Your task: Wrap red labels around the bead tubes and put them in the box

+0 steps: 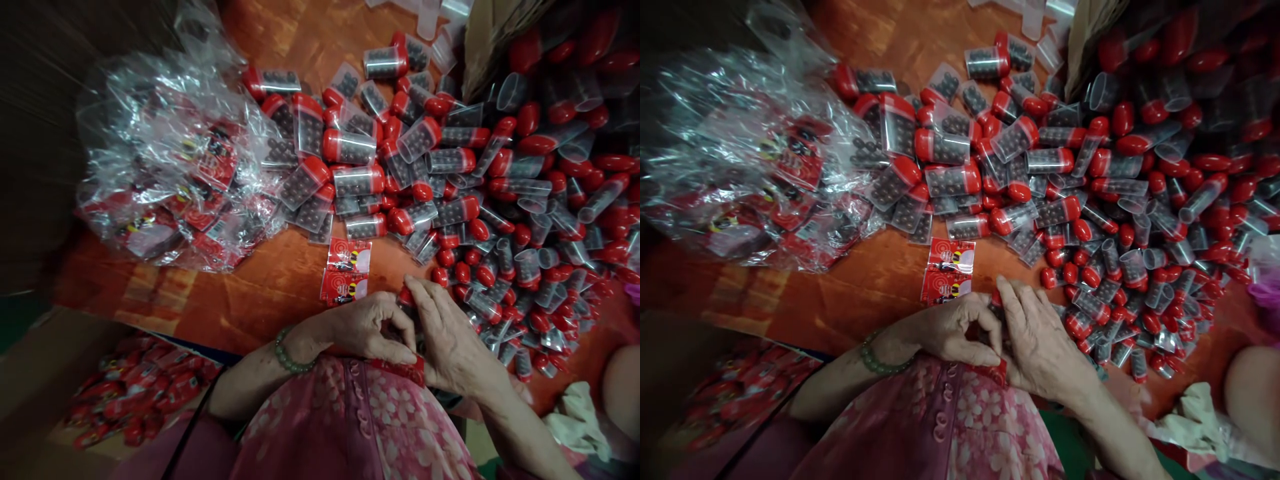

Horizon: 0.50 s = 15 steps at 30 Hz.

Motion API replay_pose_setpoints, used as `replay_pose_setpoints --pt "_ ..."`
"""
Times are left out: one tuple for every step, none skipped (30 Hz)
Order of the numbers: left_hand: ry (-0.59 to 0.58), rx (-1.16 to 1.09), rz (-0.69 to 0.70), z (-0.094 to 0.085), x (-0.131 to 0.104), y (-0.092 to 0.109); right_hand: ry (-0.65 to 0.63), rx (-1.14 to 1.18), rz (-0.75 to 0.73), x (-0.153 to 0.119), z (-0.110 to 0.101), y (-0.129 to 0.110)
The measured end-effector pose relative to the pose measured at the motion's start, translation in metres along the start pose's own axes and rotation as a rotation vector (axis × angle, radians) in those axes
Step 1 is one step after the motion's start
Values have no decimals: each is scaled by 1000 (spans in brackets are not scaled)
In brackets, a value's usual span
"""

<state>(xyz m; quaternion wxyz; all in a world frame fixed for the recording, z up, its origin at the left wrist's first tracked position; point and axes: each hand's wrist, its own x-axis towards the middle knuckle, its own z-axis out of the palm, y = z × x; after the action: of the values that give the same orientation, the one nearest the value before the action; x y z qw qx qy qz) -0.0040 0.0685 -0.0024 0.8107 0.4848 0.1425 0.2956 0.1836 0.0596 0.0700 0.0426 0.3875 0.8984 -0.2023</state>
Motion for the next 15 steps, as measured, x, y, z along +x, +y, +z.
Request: replay_pose_setpoints --pt "6 6 8 -1 0 0 12 12 2 1 1 1" --pt "12 9 14 -1 0 -1 29 22 1 2 4 2" --pt "19 10 20 -1 1 -2 49 32 -4 3 6 3" --pt "22 9 27 -1 1 -3 71 43 -15 3 9 5" --pt "18 3 34 0 2 -4 96 50 -25 4 12 6" --pt "9 -11 41 0 2 -5 124 50 -36 4 15 7" --pt "1 -29 48 1 2 -7 152 42 -45 4 17 9" --pt "-4 -48 50 2 3 -8 180 29 -52 4 20 10" --pt "-5 -63 49 3 3 -9 202 14 -59 4 21 11" --pt "-1 -76 45 3 3 -10 219 3 -66 5 23 12" --pt "1 -86 35 4 3 -10 232 -5 -76 5 24 12" --pt "2 -91 24 3 3 -10 246 -7 -88 6 25 13" --pt "1 -94 12 2 3 -10 259 -7 -104 8 26 14" --pt "3 -99 2 1 3 -10 270 -5 -119 9 28 15" --pt "14 -104 -5 0 3 -10 276 -2 -130 12 30 16"
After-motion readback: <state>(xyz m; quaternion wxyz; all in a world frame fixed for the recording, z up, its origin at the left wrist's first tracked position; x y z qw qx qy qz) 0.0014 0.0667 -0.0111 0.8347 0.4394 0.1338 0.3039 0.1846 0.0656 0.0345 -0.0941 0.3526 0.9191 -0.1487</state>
